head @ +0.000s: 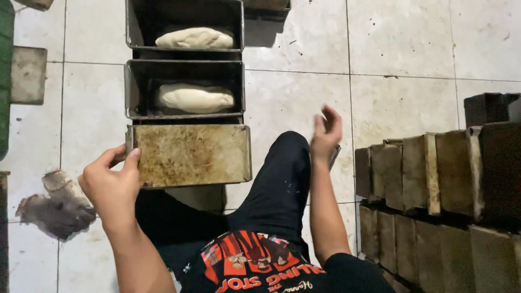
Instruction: Placing dough into metal molds and covering them with lids in a bakery production area.
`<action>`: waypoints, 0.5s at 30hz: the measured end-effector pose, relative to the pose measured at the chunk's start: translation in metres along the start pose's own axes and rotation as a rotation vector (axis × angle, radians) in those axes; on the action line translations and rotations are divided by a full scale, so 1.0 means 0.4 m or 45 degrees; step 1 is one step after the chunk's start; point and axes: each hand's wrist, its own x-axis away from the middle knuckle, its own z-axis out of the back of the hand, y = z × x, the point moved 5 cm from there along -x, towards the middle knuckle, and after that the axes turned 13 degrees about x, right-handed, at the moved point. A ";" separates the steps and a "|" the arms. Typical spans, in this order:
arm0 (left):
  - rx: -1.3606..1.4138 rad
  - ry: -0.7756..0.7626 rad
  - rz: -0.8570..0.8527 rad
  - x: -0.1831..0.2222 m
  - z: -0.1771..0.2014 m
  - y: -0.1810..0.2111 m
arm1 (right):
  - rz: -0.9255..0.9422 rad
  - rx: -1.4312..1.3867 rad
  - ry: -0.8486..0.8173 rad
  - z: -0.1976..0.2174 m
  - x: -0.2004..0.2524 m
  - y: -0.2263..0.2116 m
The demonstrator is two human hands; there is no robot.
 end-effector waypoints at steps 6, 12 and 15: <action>0.099 0.000 0.036 0.002 -0.030 -0.063 | -0.898 1.038 -0.564 0.007 0.211 0.884; 0.115 0.069 0.220 0.010 -0.017 -0.071 | -0.990 1.186 -0.706 0.015 0.262 1.183; -0.031 0.053 0.218 0.014 -0.027 -0.092 | -1.109 0.806 -0.513 0.162 0.173 0.846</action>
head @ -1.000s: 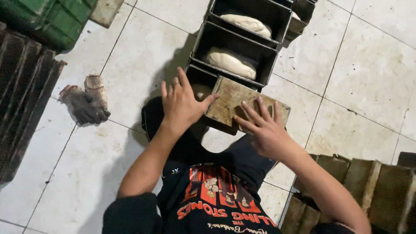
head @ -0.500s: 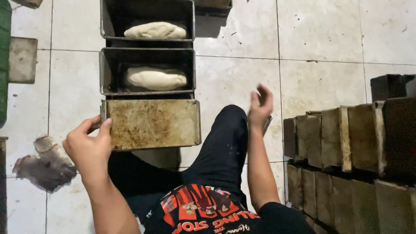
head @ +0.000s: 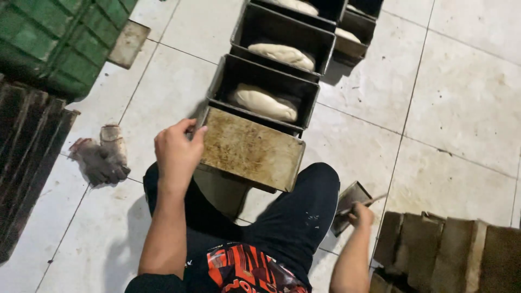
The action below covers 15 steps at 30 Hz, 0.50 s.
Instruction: Placing dough into metal molds and covering them with lids in a bakery production area.
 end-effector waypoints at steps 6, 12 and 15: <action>-0.236 -0.234 -0.246 -0.058 -0.064 0.097 | 0.243 -1.344 -0.143 0.417 0.147 -0.353; -0.110 -0.697 -0.787 -0.104 -0.291 0.324 | 0.688 -2.005 -0.357 0.244 0.510 -0.669; -0.181 -0.979 -0.861 -0.140 -0.394 0.347 | 0.612 -2.183 -0.471 0.095 0.480 -0.725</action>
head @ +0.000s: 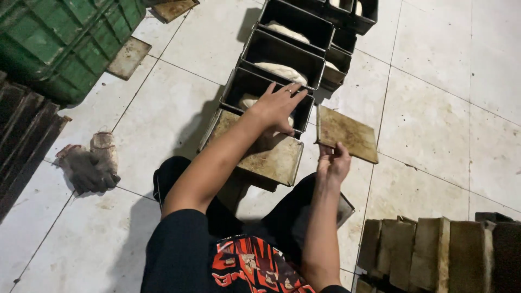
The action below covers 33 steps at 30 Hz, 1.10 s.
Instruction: Placing dough into metal molds and covering them with lids in a bakery production area.
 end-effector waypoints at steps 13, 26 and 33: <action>-0.110 0.026 -0.112 -0.110 -0.067 -0.103 | 0.219 0.136 0.025 -0.166 0.134 0.056; 0.236 0.006 0.103 -0.080 -0.036 -0.087 | 0.283 0.818 -0.048 -0.229 0.256 0.041; 0.076 0.306 0.898 0.154 0.180 -0.216 | 0.261 0.882 0.256 0.243 0.085 -0.084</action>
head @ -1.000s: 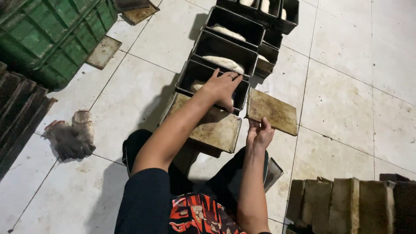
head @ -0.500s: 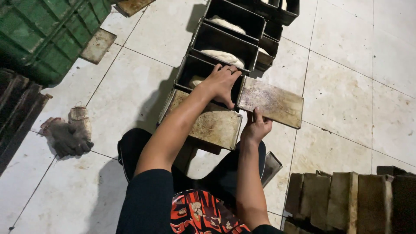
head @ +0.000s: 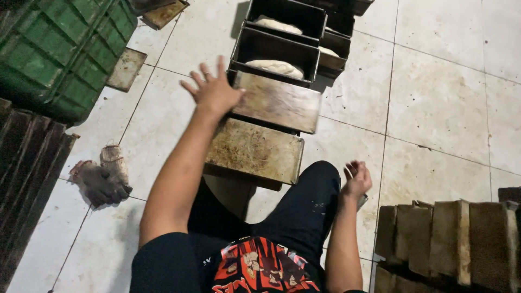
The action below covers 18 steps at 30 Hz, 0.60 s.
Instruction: Placing dough into metal molds and covering them with lids in a bakery production area.
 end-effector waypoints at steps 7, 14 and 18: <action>0.301 0.216 0.034 0.004 -0.004 -0.093 | -0.518 1.814 -0.146 0.376 -0.204 0.705; 0.268 0.203 0.150 -0.019 -0.018 -0.141 | -0.422 0.808 -0.408 0.166 -0.070 0.558; 0.258 0.169 0.061 0.002 0.001 -0.074 | -0.377 0.126 -0.298 0.078 -0.118 0.283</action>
